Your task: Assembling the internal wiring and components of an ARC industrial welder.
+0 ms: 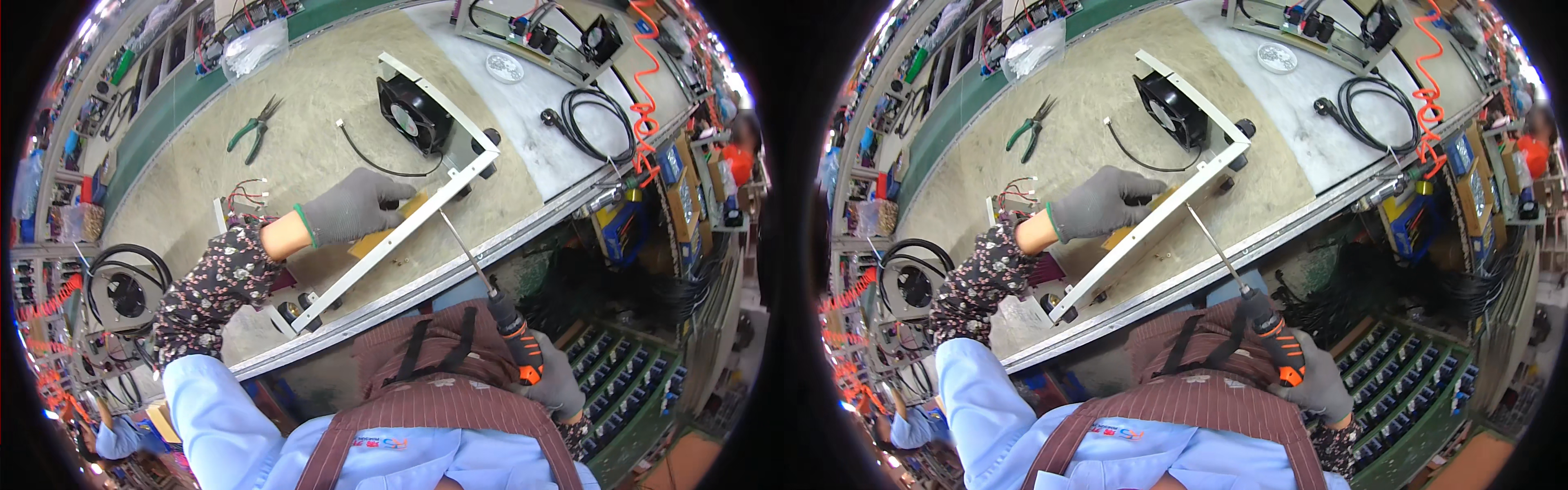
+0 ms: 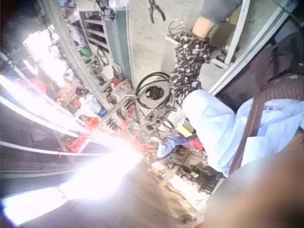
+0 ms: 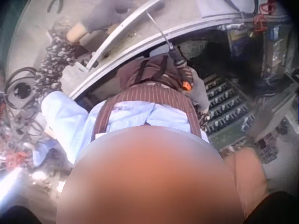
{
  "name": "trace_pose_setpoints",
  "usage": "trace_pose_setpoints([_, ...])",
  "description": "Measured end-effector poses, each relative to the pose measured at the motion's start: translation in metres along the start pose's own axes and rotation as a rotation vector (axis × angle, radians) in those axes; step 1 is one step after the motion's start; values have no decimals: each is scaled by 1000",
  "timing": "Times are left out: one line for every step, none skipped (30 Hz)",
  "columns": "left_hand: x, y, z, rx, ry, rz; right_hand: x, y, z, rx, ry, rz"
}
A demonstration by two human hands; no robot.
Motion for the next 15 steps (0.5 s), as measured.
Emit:
trace_pose_setpoints([-1, -1, -1, 8, -69, 47, 0, 0, -1, -24, 1, 14])
trace_pose_setpoints([2, 0, -2, -4, -38, 12, -1, 2, -2, -76, -15, 34])
trace_pose_setpoints([1, 1, -3, -23, -56, -16, 0, 2, -3, -96, -14, -41])
trace_pose_setpoints([0, 2, -4, -43, -73, -49, 0, 0, -4, -70, -17, -84])
trace_pose_setpoints([-1, 5, -4, -108, -50, -98, 0, 1, -4, -103, -12, -28])
trace_pose_setpoints([-1, 3, -2, -103, -22, -130, 0, 5, -5, -203, -16, 28])
trace_pose_setpoints([-2, 4, -1, -171, 3, -149, 0, 4, -6, -215, -8, 56])
trace_pose_setpoints([-4, 5, -1, -258, 33, -173, 0, 2, -5, -185, -10, 6])
trace_pose_setpoints([-7, 5, 0, -313, 33, -172, 1, 0, -4, -164, 30, -1])
trace_pose_setpoints([-8, -1, 1, -296, 59, -207, 2, -3, -3, -139, 66, -1])
trace_pose_setpoints([-14, -3, 1, -336, -2, -171, 2, 0, -3, -214, 53, -53])
trace_pose_setpoints([-20, -5, 0, -376, -63, -133, 1, 0, -2, -223, 47, -80])
trace_pose_setpoints([-25, -7, 0, -391, -101, -123, 2, -1, -2, -191, 57, -131])
trace_pose_setpoints([-26, -10, -1, -397, -78, -146, 2, -2, -1, -161, 67, -173])
trace_pose_setpoints([-28, -11, -3, -415, -57, -118, 1, 4, -3, -293, 51, -138])
Point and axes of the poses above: each hand's wrist, its own z-axis towards the middle knuckle, its own x-axis out of the back of the hand, y = z × x, the point moved 5 cm from there along z, towards the middle knuckle, and after that the axes turned 2 degrees about -z, right-handed, at the moved point
